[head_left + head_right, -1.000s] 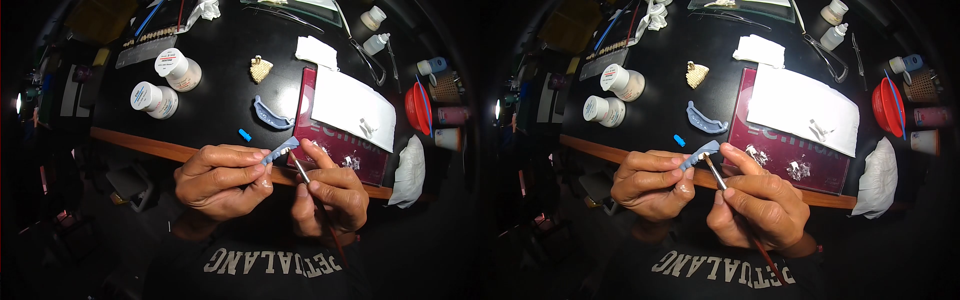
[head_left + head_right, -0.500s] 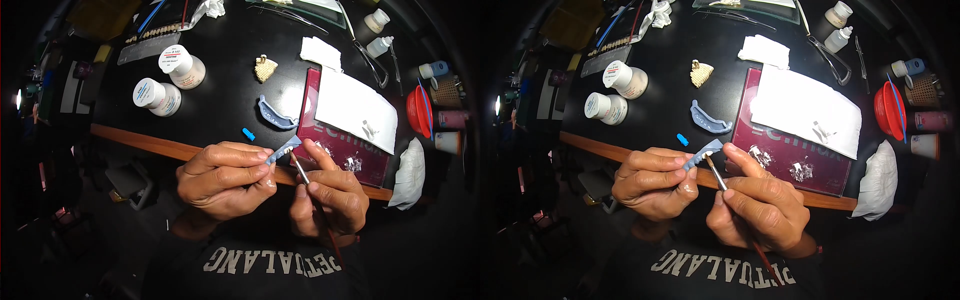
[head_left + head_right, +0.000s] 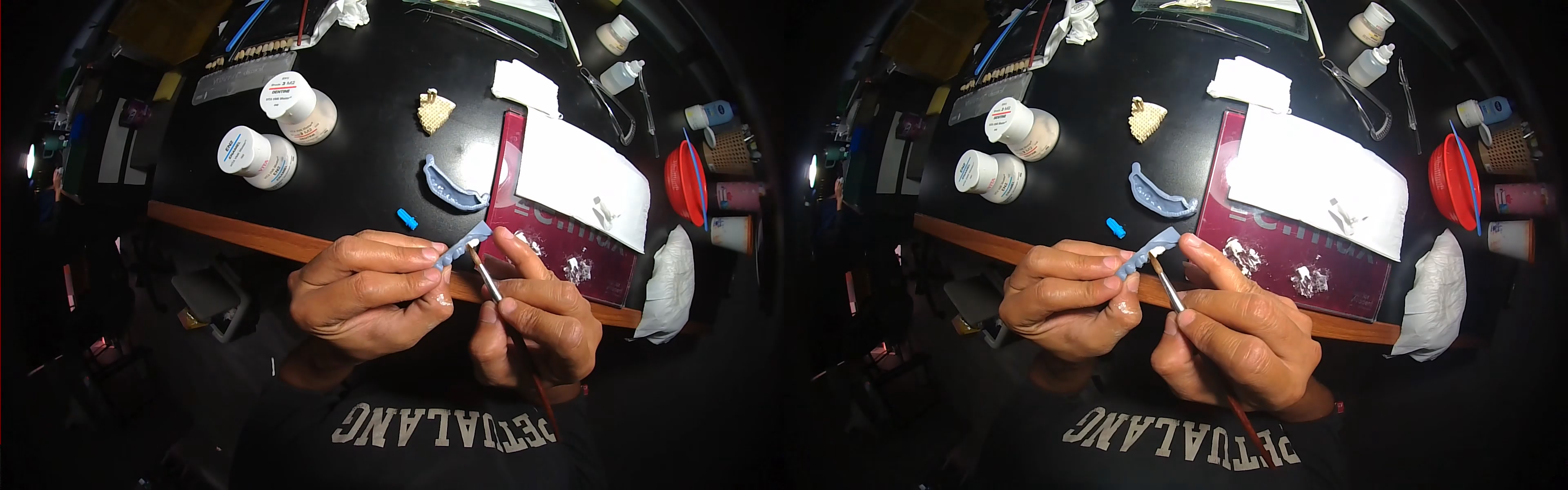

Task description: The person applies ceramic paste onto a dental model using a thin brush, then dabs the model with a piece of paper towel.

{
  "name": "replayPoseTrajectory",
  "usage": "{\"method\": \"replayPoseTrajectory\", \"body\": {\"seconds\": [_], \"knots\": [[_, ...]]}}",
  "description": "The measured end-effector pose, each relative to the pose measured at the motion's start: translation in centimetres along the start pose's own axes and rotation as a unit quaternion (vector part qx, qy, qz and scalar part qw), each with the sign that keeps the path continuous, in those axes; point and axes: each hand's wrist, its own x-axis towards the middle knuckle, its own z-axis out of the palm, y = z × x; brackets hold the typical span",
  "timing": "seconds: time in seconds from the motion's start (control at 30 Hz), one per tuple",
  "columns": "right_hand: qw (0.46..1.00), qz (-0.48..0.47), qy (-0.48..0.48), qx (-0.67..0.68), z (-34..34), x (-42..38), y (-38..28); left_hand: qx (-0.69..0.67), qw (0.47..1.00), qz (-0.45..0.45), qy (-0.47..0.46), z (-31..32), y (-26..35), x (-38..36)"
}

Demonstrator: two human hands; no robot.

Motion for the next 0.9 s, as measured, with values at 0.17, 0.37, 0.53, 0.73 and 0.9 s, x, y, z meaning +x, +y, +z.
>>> {"method": "replayPoseTrajectory", "body": {"seconds": [0.17,0.37,0.53,0.73,0.9], "knots": [[1.0,0.004,-0.009,-0.002,-0.13,0.01,-0.11,0.0,1.0,0.002,0.001,0.02,-0.08,-0.11],[1.0,-0.015,-0.008,-0.013,-0.13,-0.08,0.11,-0.02,0.999,-0.006,0.03,0.28,-0.21,-0.29],[0.999,-0.041,0.014,-0.018,0.33,-0.24,0.55,-0.019,0.999,-0.005,0.03,0.3,-0.18,-0.23],[0.998,-0.048,0.01,-0.027,0.43,-0.11,0.51,0.003,1.0,0.007,0.006,0.14,-0.15,-0.09],[0.999,-0.04,-0.001,-0.023,0.17,-0.12,0.33,0.005,1.0,0.01,0.011,0.15,-0.23,-0.11]]}}
